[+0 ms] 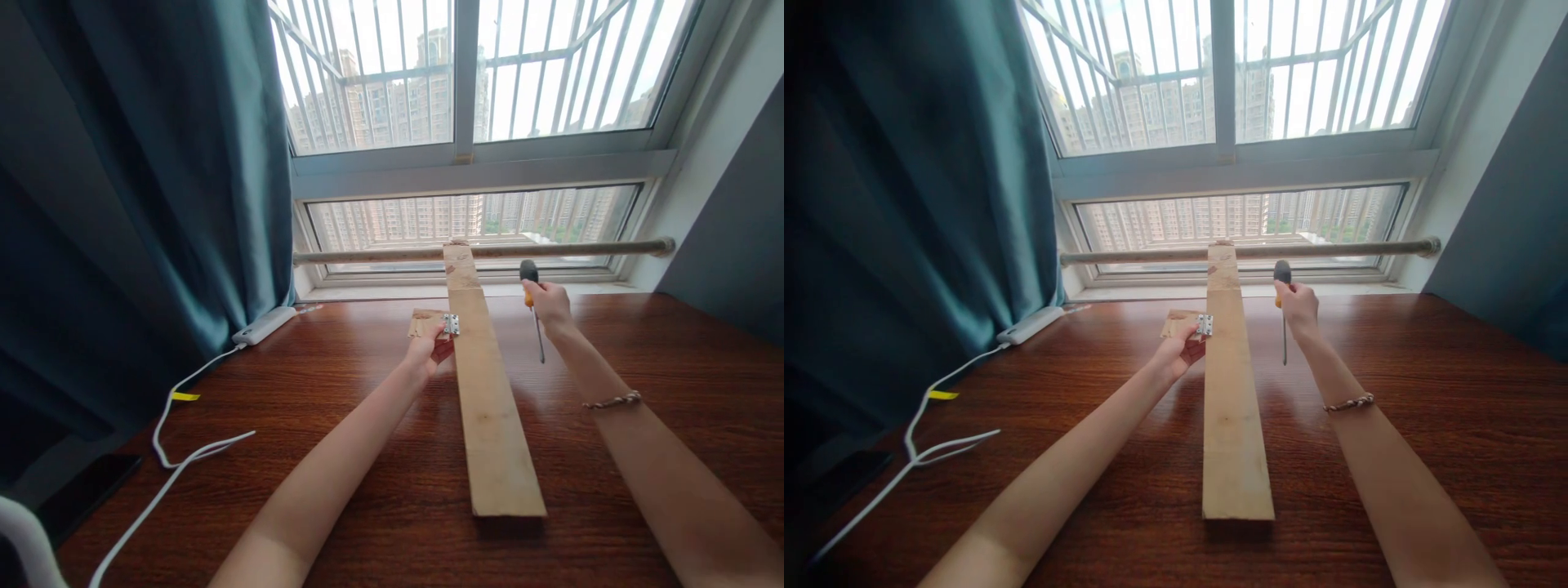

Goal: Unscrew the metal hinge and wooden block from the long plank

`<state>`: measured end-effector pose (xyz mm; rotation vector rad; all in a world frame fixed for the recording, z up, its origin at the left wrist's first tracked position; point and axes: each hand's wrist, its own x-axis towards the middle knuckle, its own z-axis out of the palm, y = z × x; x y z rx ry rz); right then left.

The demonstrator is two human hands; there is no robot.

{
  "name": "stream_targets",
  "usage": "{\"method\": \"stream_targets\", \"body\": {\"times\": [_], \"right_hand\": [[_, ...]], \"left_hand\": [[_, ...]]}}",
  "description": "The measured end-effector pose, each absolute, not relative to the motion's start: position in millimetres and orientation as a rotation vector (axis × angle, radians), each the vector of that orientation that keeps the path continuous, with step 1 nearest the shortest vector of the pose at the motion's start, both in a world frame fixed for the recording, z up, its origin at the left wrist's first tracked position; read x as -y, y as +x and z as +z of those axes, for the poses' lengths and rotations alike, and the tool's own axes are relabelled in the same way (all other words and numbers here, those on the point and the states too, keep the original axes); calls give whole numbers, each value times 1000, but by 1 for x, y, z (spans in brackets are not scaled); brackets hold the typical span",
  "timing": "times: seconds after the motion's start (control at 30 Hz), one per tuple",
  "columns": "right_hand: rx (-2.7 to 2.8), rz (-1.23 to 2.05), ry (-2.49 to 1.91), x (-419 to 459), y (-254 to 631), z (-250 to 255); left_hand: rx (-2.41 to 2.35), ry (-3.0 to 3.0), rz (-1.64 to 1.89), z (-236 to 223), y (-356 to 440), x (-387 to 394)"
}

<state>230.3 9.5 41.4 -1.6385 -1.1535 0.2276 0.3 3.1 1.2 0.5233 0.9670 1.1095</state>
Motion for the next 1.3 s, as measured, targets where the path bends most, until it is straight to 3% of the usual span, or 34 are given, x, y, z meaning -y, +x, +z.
{"method": "stream_targets", "body": {"times": [0.13, 0.27, 0.6, 0.97, 1.13, 1.3], "right_hand": [[1445, 189, -2137, -19, 243, 15], [1672, 171, -2353, -21, 236, -6], [1738, 245, -2405, -26, 239, -28], [1684, 243, -2491, -15, 233, -13], [1707, -6, -2018, -8, 205, 22], [1855, 288, -1534, -13, 154, 41]], "left_hand": [[-930, 509, 1142, -1, 1, -4], [-912, 501, 1158, -2, 2, -6], [-866, 412, 1248, 0, 11, 1], [-872, 356, 1271, 4, 15, 0], [-868, 362, 1268, 3, 16, -3], [-877, 362, 1289, 3, 18, -4]]}}
